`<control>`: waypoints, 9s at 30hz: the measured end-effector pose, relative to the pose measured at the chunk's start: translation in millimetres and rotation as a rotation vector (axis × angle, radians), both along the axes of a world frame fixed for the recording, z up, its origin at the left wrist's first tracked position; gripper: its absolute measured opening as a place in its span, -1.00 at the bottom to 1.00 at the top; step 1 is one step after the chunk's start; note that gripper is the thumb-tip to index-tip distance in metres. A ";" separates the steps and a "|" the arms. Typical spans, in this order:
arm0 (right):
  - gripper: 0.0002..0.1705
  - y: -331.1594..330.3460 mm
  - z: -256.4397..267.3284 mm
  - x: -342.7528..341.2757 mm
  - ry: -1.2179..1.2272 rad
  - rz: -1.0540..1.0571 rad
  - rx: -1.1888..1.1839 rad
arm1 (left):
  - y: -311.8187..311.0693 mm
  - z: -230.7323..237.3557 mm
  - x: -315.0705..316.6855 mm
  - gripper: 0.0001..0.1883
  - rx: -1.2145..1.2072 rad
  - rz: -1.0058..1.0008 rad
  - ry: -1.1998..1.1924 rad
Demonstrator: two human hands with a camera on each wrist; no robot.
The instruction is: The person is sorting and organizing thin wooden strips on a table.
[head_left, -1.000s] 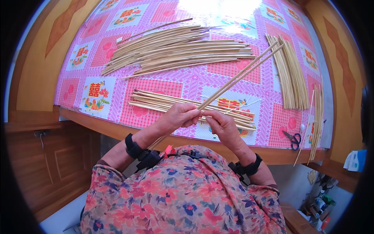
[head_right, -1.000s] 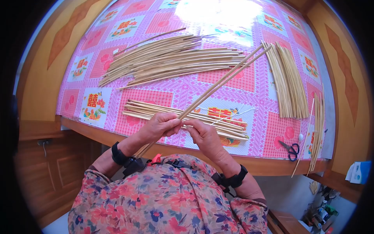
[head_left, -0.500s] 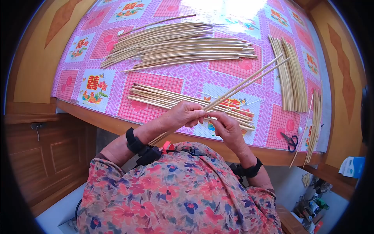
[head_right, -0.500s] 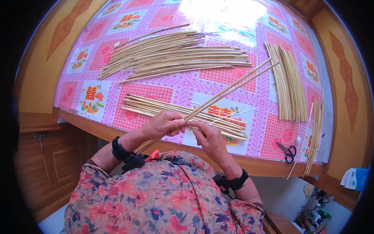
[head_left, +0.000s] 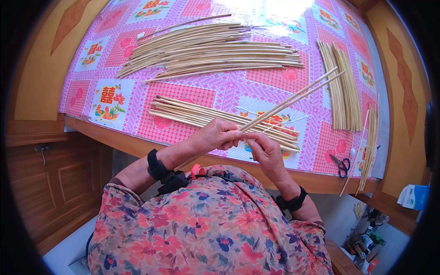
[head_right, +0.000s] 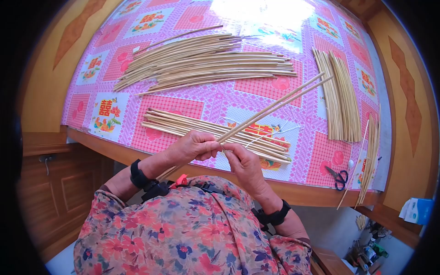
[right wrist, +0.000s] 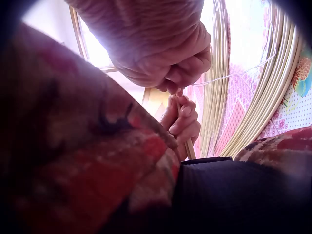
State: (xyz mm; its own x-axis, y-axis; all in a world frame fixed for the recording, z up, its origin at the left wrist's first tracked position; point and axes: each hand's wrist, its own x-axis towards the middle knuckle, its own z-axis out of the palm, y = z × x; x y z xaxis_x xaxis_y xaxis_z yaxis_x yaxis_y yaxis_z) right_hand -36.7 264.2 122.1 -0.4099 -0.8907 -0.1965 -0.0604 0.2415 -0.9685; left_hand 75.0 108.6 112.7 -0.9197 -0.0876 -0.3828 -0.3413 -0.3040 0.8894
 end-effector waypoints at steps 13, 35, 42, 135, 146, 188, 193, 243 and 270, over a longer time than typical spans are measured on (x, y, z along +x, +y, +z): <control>-0.84 -3.8 -3.2 -5.5 -0.086 -0.020 0.051 | -3.9 -2.5 -2.7 -0.75 0.037 0.008 0.048; -0.83 4.3 -4.1 -7.6 -0.095 -0.030 0.006 | -2.8 2.2 2.7 -0.72 0.024 -0.207 -0.015; -0.86 -4.0 -4.3 -5.9 -0.137 -0.049 -0.012 | 1.5 6.5 3.4 -0.72 0.043 -0.222 -0.031; -0.87 21.4 0.0 -34.3 -0.041 -0.006 0.171 | -43.3 11.0 4.9 -0.78 -0.133 0.338 0.181; -0.90 -28.2 30.2 -25.2 -0.155 -0.077 -0.058 | -32.7 14.3 -1.5 -0.75 0.207 0.152 0.024; -0.61 -36.0 27.5 -22.8 -0.200 0.200 -0.009 | -30.7 12.6 5.2 -0.73 0.339 0.173 0.021; -0.64 -32.9 23.5 -19.0 -0.211 0.176 -0.024 | -28.3 16.5 5.8 -0.75 0.175 0.161 0.024; -0.86 -36.6 -15.8 -12.4 -0.020 -0.067 -0.190 | -21.4 20.9 -10.3 -0.82 -0.808 0.028 0.272; -0.69 -61.0 -26.6 -10.9 -0.364 -0.251 -0.014 | -18.3 -5.5 -19.0 -0.81 -0.849 0.078 0.259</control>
State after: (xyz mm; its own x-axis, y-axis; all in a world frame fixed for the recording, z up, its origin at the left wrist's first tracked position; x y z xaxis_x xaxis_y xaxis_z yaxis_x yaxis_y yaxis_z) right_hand -47.6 203.2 95.5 -0.5200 -0.7763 -0.3565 0.3439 0.1918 -0.9192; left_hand 56.0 90.2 107.2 -0.9480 -0.3130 0.0583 -0.1045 0.4790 0.8715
